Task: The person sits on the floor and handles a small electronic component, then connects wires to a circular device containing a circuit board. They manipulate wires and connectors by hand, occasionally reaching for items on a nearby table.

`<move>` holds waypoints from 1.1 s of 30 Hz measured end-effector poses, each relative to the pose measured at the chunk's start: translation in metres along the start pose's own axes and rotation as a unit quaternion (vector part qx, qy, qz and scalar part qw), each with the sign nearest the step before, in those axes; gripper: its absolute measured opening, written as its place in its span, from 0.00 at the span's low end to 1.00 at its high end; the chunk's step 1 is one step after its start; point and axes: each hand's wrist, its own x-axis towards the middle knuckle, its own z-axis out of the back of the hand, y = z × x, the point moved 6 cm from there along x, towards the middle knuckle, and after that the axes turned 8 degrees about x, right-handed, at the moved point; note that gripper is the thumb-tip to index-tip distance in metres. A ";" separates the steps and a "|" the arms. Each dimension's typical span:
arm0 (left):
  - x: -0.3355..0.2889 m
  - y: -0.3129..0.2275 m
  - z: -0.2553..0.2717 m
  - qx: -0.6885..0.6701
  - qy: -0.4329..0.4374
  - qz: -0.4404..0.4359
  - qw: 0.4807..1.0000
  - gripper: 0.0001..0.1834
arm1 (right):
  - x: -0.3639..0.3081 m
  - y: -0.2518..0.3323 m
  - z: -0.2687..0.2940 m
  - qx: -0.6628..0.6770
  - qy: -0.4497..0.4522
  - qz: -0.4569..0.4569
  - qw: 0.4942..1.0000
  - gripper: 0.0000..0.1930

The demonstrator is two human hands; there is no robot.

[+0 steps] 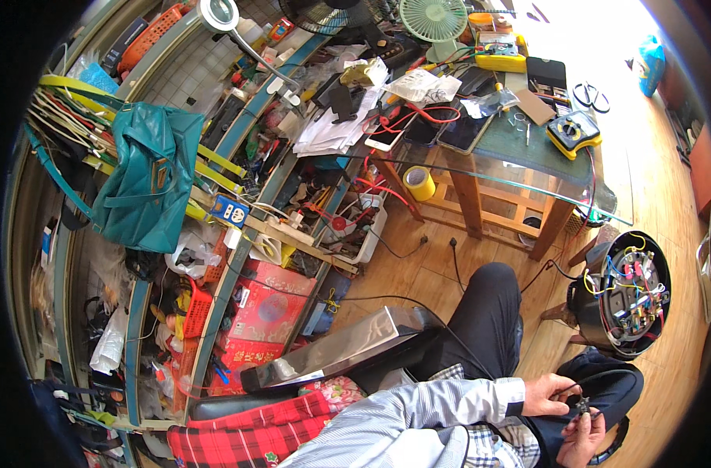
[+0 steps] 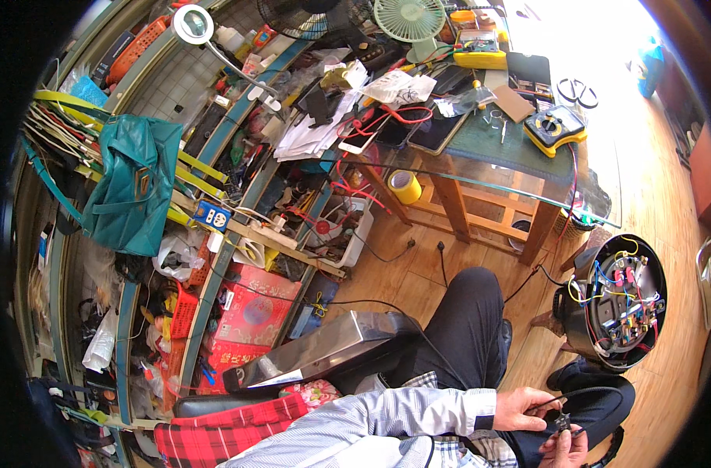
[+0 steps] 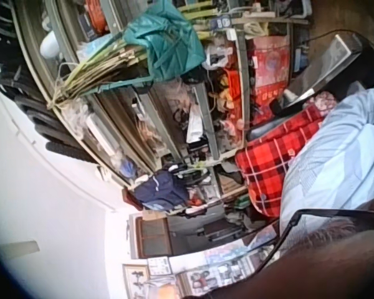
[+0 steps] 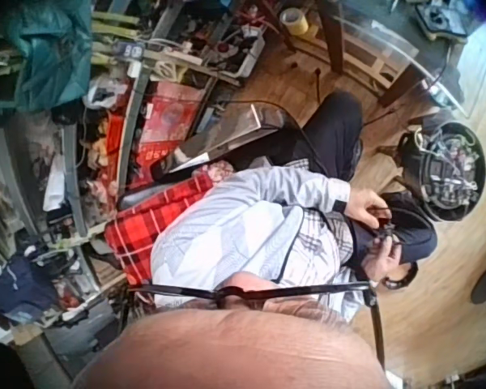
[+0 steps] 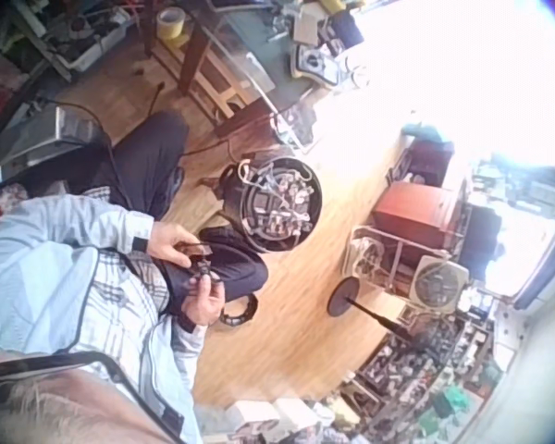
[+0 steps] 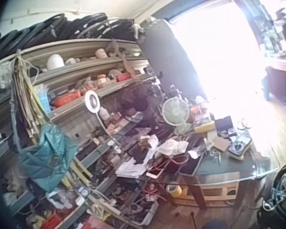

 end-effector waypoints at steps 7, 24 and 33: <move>-0.042 -0.015 0.053 0.242 0.011 -0.025 0.970 0.27 | 0.023 0.024 0.041 -0.274 -0.114 0.229 0.927 0.14; -0.035 0.063 0.167 -0.294 0.036 0.124 0.947 0.16 | 0.062 0.039 0.011 -0.392 -0.031 -0.059 0.917 0.08; -0.028 0.055 0.180 -0.252 0.034 0.114 0.960 0.13 | 0.053 0.025 0.048 -0.307 -0.053 -0.195 0.930 0.09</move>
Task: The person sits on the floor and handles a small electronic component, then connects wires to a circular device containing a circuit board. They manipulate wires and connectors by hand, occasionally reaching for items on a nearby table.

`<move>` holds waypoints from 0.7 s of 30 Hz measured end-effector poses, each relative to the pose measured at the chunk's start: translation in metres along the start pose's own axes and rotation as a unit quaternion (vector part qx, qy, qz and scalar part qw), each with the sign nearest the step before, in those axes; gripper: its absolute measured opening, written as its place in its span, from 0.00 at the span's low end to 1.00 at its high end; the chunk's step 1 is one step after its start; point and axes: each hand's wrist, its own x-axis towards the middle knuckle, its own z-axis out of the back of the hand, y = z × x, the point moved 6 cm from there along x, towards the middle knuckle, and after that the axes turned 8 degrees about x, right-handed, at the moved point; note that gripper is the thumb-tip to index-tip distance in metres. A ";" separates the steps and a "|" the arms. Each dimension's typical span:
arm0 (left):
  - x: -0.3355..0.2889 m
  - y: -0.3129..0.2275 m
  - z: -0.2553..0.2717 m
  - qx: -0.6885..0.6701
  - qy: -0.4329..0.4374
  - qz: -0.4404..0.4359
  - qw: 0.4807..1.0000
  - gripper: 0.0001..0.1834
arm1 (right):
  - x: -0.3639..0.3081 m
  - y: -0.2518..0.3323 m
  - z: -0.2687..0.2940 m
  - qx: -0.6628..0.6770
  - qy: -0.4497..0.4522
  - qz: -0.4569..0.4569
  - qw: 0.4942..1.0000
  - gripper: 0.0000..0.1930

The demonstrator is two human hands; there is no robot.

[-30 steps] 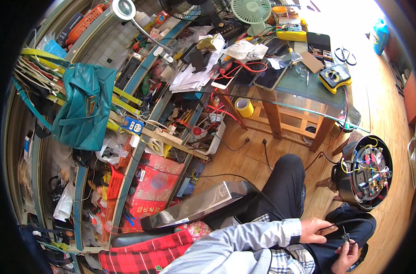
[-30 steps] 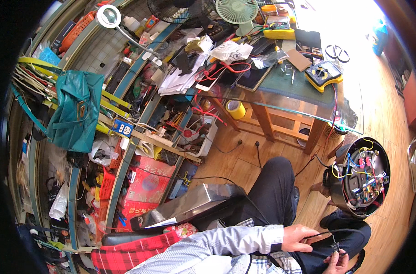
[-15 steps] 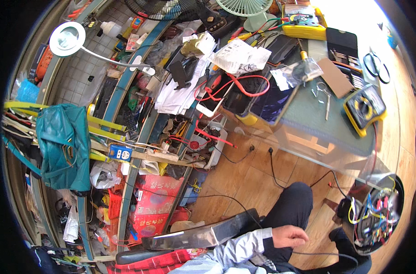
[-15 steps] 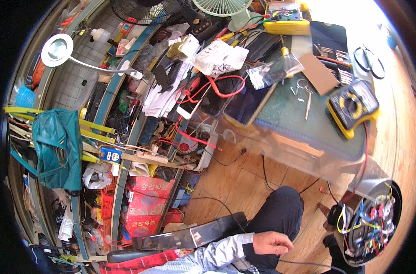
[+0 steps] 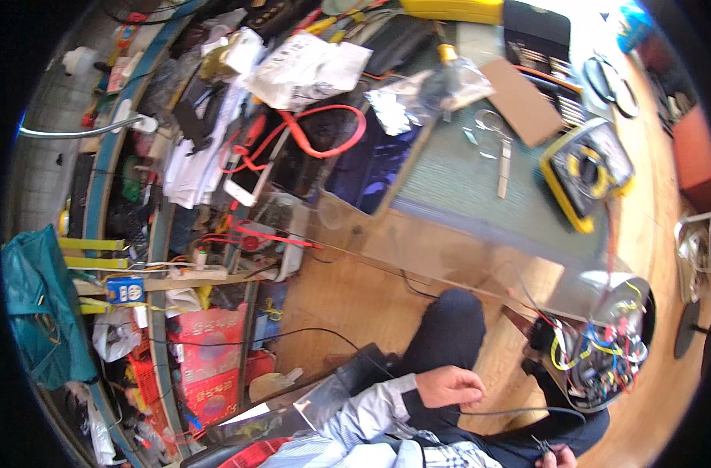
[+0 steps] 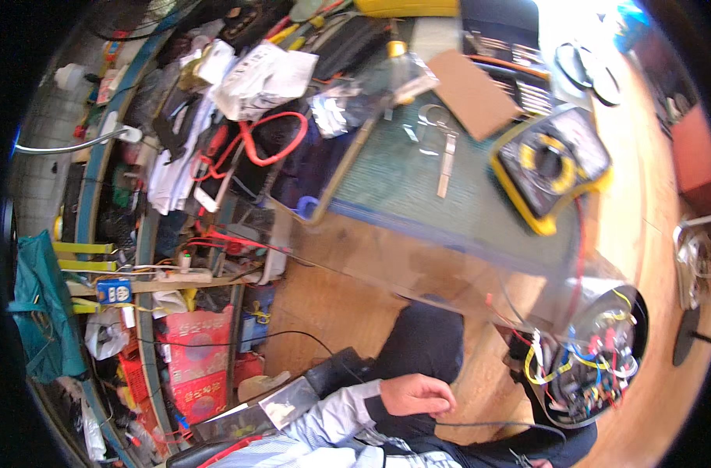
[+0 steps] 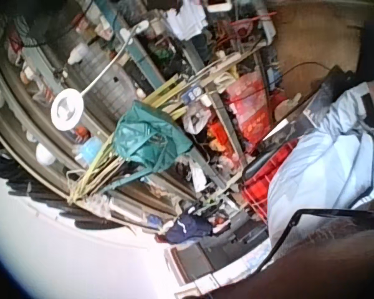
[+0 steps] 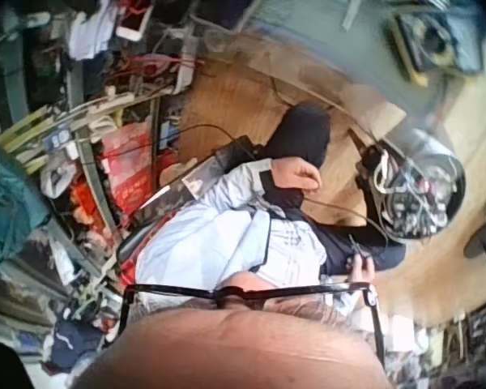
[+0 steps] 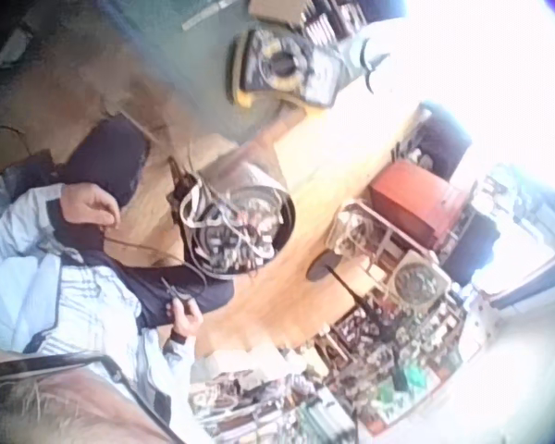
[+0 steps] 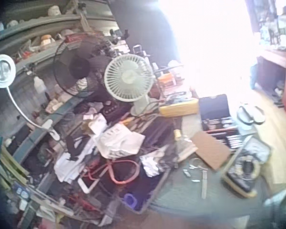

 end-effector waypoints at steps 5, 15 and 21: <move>-0.022 -0.032 -0.013 0.384 -0.107 -0.096 0.912 0.16 | -0.003 -0.010 0.006 0.073 0.015 0.085 0.994 0.11; -0.133 -0.148 -0.063 0.517 -0.240 -0.052 0.820 0.17 | 0.000 -0.001 -0.005 0.096 0.015 0.223 0.970 0.05; -0.164 -0.217 -0.047 0.517 -0.272 -0.009 0.812 0.15 | -0.007 0.012 -0.007 0.120 0.066 0.255 0.957 0.06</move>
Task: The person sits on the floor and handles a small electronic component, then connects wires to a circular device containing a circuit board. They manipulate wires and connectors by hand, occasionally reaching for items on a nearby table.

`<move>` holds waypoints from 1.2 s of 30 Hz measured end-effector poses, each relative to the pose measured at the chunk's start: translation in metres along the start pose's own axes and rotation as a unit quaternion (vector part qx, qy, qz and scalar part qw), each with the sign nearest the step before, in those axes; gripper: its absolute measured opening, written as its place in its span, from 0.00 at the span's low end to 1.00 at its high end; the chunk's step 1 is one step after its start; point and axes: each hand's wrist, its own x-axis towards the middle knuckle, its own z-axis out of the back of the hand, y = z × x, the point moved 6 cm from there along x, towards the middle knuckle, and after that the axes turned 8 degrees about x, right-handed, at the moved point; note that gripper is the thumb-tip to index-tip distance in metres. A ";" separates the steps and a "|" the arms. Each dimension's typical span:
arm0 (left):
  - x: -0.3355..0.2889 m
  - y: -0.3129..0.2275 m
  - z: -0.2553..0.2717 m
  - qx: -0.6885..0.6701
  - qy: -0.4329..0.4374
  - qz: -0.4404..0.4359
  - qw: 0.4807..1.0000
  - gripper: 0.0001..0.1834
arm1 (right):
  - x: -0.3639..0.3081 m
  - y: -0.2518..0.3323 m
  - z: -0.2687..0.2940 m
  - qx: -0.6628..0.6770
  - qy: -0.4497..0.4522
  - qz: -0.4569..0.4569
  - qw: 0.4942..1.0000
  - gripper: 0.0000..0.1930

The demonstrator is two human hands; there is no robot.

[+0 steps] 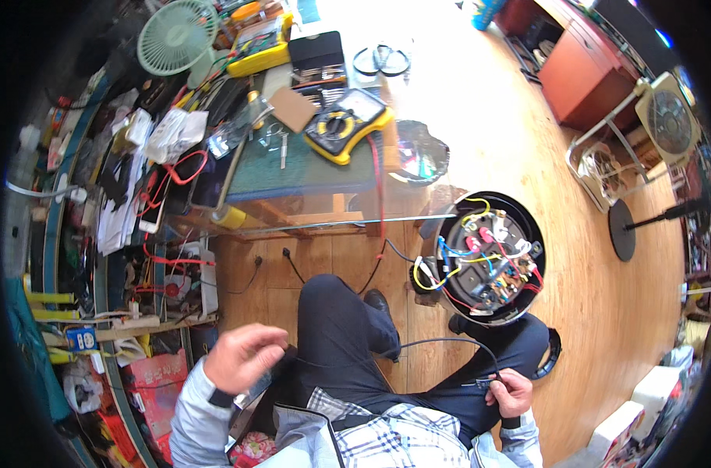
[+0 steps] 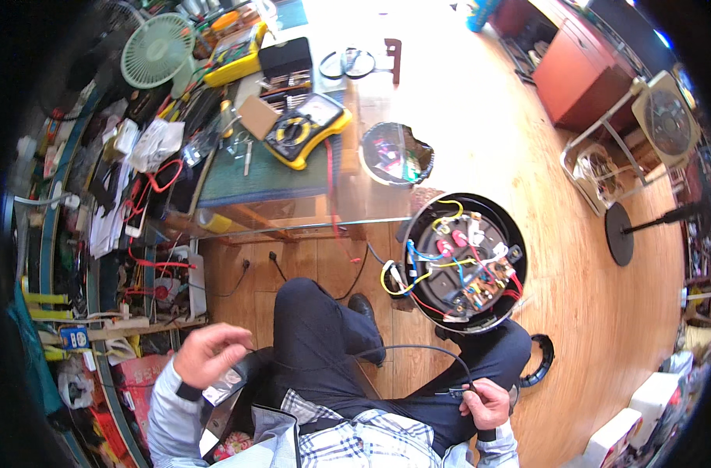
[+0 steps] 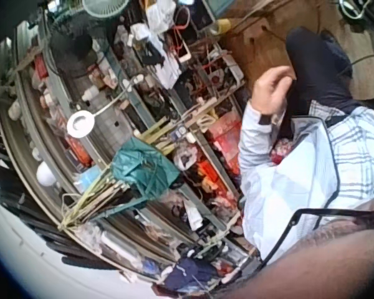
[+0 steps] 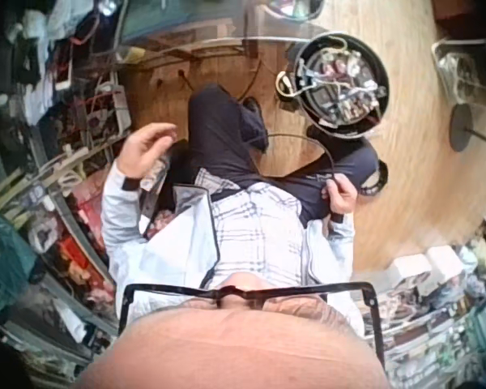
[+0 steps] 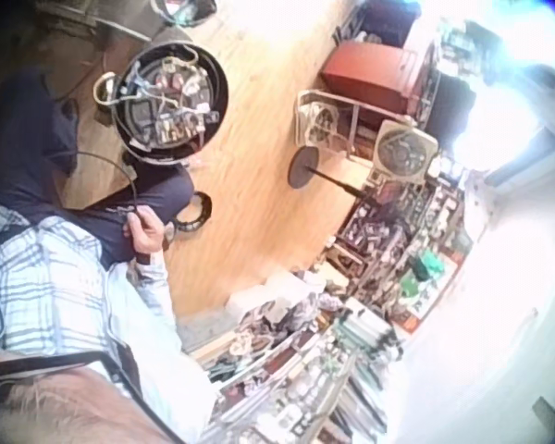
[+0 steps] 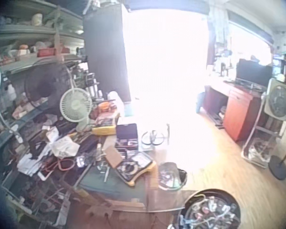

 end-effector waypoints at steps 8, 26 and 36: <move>0.146 0.268 -0.020 -0.054 0.073 0.219 0.971 0.16 | -0.004 0.008 0.002 -0.036 0.012 -0.010 0.999 0.06; 0.280 0.572 -0.225 -0.030 -0.016 0.348 0.937 0.26 | -0.004 0.010 -0.009 -0.069 -0.029 -0.183 0.980 0.09; 0.291 0.624 -0.320 -0.005 -0.013 0.270 0.963 0.40 | -0.018 0.006 -0.016 -0.061 -0.049 -0.220 0.972 0.09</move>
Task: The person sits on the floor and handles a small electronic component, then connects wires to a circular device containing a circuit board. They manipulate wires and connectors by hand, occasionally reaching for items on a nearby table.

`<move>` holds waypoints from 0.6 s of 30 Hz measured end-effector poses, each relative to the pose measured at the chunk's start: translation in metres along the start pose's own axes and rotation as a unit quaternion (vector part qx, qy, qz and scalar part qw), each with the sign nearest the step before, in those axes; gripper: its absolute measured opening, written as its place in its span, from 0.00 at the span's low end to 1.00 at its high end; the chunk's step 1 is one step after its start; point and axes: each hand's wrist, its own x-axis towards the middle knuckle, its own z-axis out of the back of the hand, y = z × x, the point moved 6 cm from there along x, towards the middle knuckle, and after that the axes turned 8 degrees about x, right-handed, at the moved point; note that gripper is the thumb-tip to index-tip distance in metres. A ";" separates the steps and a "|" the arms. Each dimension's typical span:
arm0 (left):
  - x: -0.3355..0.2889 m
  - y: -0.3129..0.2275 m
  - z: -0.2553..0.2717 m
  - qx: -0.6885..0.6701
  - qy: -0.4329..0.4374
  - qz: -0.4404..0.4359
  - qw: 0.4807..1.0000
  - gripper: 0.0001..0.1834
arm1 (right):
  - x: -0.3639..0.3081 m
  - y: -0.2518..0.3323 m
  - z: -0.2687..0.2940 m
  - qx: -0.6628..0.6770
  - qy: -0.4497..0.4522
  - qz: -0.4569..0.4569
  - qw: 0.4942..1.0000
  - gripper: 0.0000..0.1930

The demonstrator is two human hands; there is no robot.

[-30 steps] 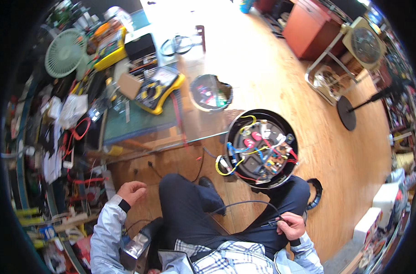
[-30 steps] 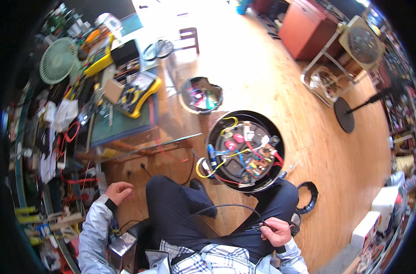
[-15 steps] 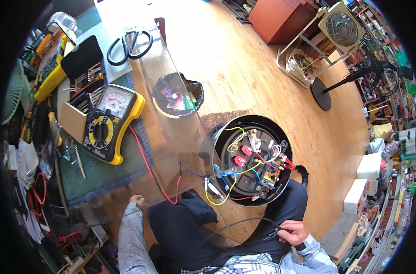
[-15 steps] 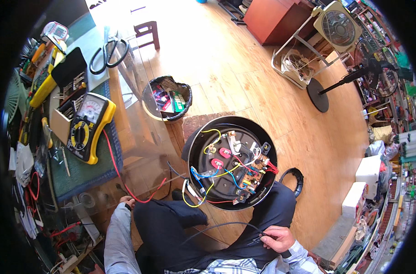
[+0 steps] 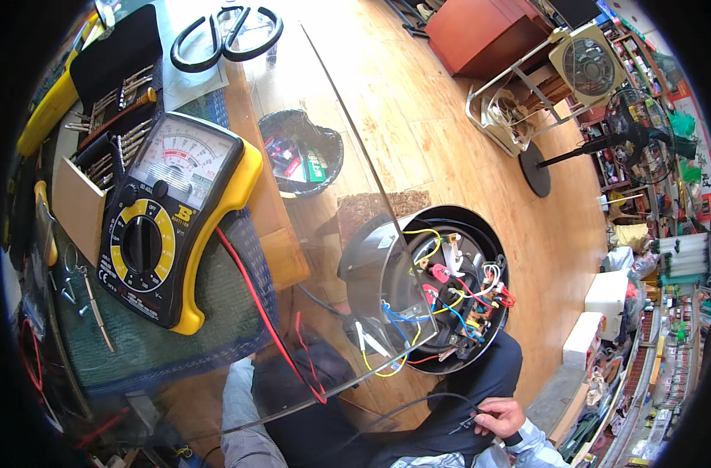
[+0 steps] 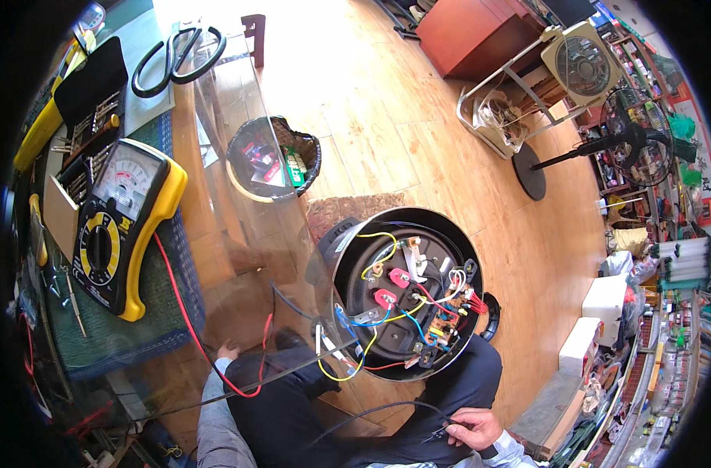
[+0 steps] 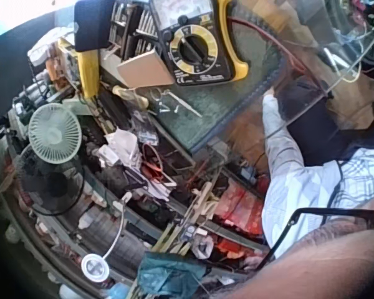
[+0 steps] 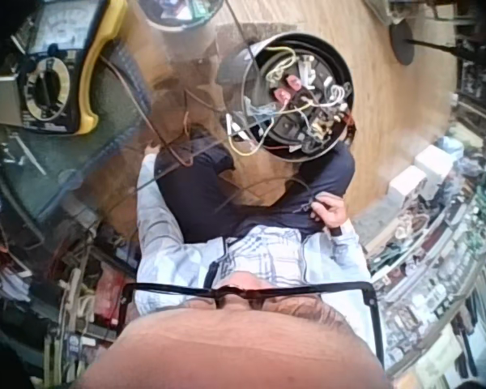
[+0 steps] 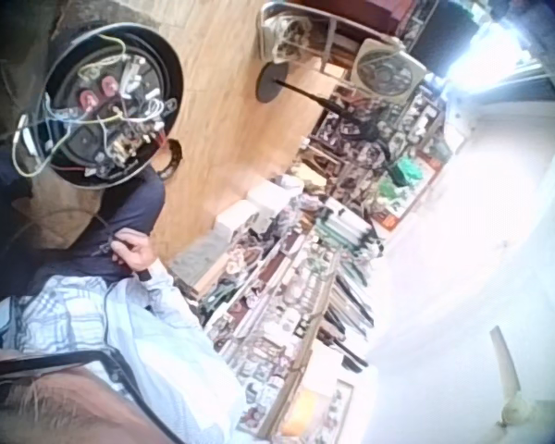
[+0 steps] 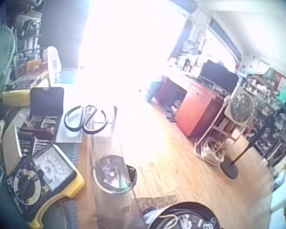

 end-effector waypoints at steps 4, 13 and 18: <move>-0.004 0.014 -0.014 0.055 -0.028 0.058 0.996 0.35 | -0.006 -0.006 -0.003 -0.004 0.001 -0.022 1.000 0.09; -0.023 0.044 0.009 0.132 -0.089 0.191 0.969 0.25 | -0.003 -0.003 -0.003 -0.005 -0.003 -0.005 1.000 0.09; -0.033 0.052 0.042 0.186 -0.145 0.269 0.934 0.21 | -0.003 -0.004 -0.001 0.000 0.000 -0.006 1.000 0.09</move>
